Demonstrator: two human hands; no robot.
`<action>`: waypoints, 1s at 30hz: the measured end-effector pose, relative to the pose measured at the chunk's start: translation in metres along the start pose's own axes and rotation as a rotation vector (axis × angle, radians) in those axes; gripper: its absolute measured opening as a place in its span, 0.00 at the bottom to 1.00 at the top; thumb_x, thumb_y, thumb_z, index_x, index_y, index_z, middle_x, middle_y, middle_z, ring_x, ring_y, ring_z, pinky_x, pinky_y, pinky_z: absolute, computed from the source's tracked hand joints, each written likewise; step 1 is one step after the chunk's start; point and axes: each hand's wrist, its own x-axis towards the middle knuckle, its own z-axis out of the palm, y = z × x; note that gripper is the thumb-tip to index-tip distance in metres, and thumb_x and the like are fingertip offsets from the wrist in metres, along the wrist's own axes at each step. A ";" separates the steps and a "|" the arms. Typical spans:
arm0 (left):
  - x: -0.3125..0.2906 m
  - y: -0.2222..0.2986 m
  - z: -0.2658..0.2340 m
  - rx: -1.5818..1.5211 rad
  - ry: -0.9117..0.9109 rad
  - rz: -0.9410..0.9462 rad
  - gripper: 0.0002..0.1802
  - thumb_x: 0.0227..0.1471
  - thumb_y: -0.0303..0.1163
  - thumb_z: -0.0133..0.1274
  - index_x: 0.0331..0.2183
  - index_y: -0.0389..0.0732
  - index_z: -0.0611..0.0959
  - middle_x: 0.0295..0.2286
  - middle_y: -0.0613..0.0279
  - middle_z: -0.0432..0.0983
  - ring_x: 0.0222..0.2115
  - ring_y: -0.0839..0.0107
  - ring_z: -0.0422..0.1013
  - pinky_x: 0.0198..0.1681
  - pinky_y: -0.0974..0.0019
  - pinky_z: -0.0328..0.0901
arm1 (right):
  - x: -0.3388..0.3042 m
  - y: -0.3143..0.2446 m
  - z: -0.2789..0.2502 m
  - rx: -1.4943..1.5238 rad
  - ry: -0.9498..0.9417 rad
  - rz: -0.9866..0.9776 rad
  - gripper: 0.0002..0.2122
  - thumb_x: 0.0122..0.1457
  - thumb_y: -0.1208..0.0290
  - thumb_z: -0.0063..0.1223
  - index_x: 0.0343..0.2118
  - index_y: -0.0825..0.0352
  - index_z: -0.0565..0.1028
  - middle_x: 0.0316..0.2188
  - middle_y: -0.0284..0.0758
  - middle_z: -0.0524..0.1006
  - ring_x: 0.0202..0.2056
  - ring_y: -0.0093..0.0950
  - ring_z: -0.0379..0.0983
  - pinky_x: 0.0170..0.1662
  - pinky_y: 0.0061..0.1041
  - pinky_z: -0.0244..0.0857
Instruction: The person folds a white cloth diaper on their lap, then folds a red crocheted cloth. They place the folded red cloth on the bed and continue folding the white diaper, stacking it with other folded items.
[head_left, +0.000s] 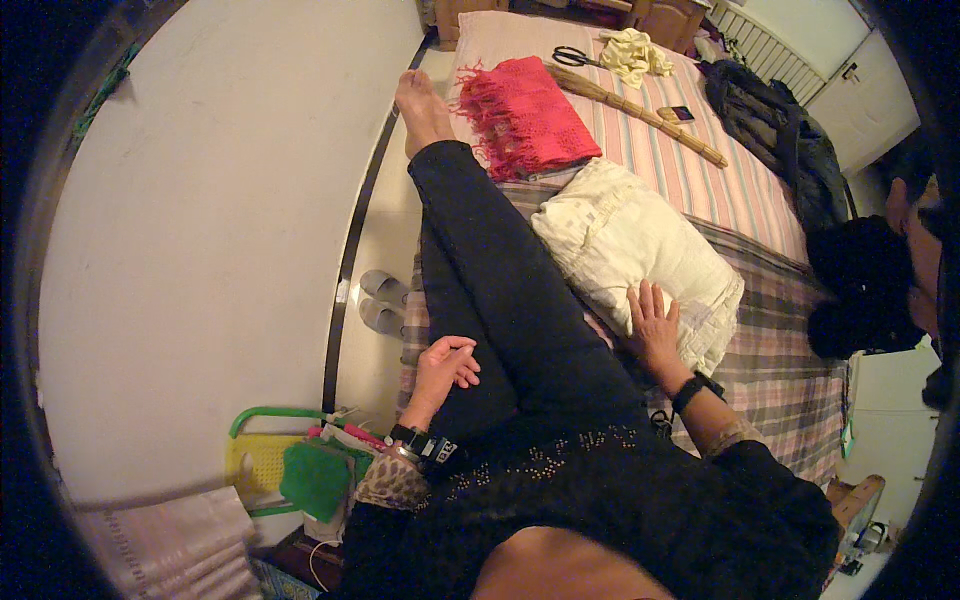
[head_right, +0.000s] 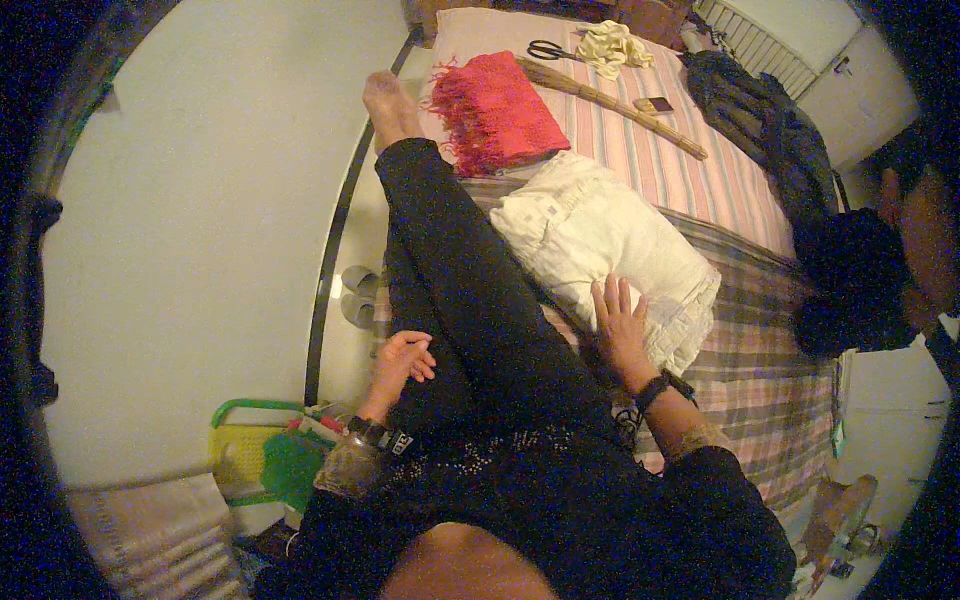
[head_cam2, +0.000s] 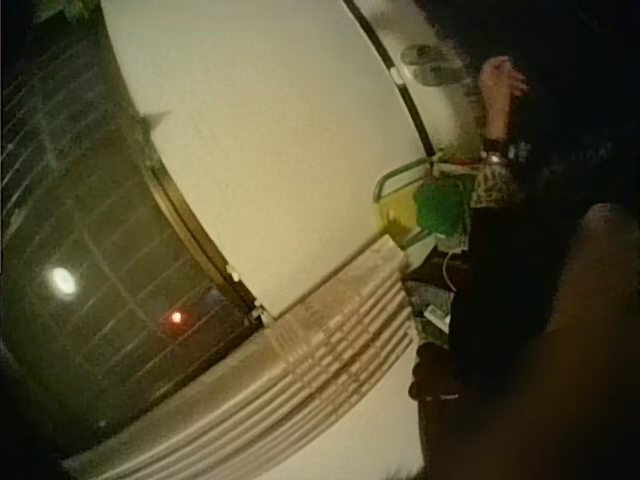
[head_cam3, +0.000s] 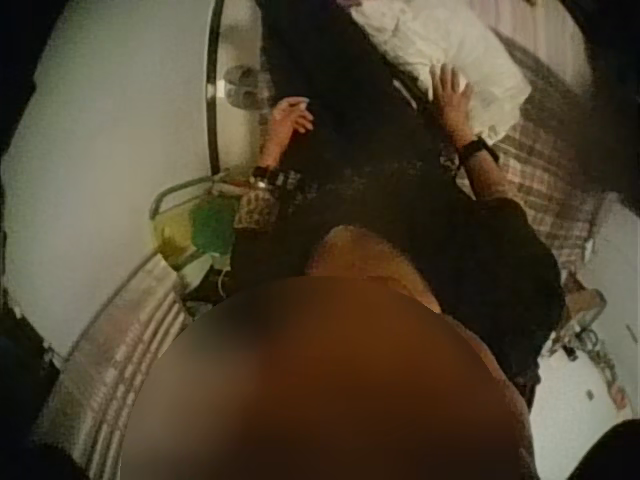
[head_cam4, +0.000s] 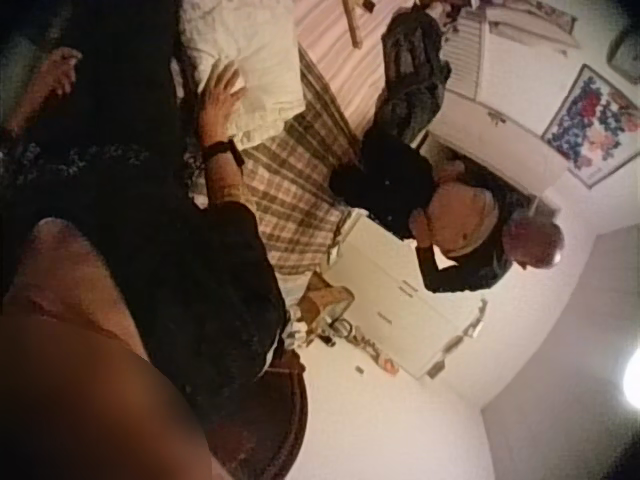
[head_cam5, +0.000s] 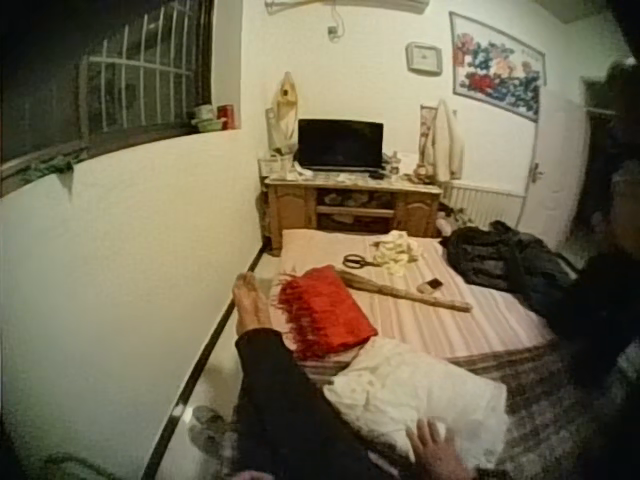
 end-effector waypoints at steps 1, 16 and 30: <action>0.000 0.000 -0.001 0.029 0.008 -0.003 0.14 0.60 0.37 0.50 0.44 0.39 0.77 0.25 0.58 0.78 0.21 0.73 0.75 0.22 0.74 0.67 | 0.004 0.002 0.000 0.008 0.001 0.008 0.35 0.49 0.71 0.55 0.63 0.58 0.58 0.62 0.42 0.60 0.62 0.42 0.56 0.57 0.57 0.54; -0.002 -0.010 -0.010 -0.017 -0.006 0.029 0.13 0.59 0.35 0.52 0.42 0.37 0.78 0.25 0.60 0.78 0.20 0.75 0.75 0.22 0.76 0.65 | 0.093 0.152 -0.072 1.006 -0.155 0.377 0.26 0.43 0.72 0.58 0.50 0.70 0.74 0.42 0.42 0.80 0.45 0.36 0.76 0.48 0.30 0.67; -0.009 -0.002 -0.012 -0.700 -0.142 -0.003 0.31 0.63 0.54 0.39 0.56 0.41 0.68 0.49 0.49 0.73 0.47 0.54 0.73 0.49 0.57 0.70 | 0.052 -0.020 -0.246 0.842 -0.063 -0.670 0.16 0.40 0.77 0.56 0.36 0.68 0.72 0.32 0.42 0.75 0.35 0.45 0.74 0.37 0.38 0.68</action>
